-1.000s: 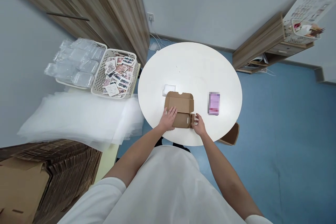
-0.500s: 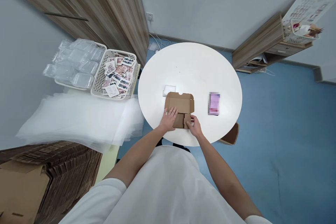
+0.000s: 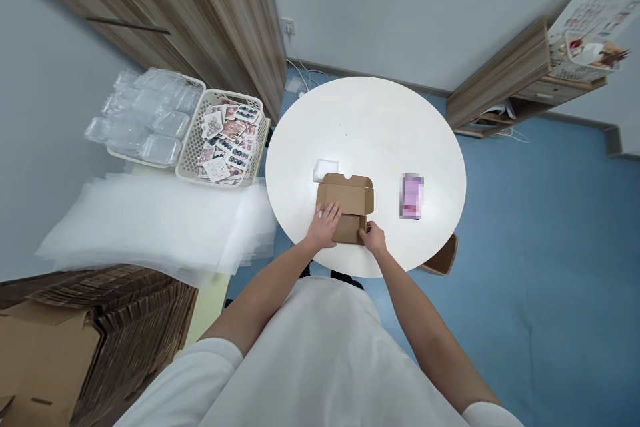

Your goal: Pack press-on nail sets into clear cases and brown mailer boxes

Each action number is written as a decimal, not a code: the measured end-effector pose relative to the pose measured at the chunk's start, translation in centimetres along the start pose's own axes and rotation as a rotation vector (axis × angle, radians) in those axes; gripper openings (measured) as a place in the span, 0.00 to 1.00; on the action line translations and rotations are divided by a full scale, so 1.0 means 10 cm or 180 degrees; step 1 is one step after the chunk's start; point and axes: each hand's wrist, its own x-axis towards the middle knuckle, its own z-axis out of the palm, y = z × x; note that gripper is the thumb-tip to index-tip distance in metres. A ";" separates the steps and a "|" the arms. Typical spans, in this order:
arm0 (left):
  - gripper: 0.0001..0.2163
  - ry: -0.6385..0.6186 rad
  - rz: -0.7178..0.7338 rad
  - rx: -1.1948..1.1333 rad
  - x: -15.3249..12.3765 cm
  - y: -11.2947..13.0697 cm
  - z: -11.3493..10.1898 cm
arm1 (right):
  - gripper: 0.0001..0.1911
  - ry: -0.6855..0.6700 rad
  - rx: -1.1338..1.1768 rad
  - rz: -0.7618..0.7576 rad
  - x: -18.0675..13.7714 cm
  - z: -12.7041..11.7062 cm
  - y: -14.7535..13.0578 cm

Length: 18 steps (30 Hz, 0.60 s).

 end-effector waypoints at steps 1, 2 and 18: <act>0.52 0.0005 0.0001 0.0001 0.00 0.00 0.00 | 0.09 0.0020 -0.0096 0.0008 0.00 0.00 -0.01; 0.52 0.0006 0.0003 0.0002 0.00 0.00 0.00 | 0.08 0.0049 -0.0204 0.0015 0.00 0.01 -0.03; 0.53 0.0082 0.0012 0.0111 0.02 -0.05 0.01 | 0.13 0.0152 -0.0646 -0.0277 -0.06 0.06 -0.02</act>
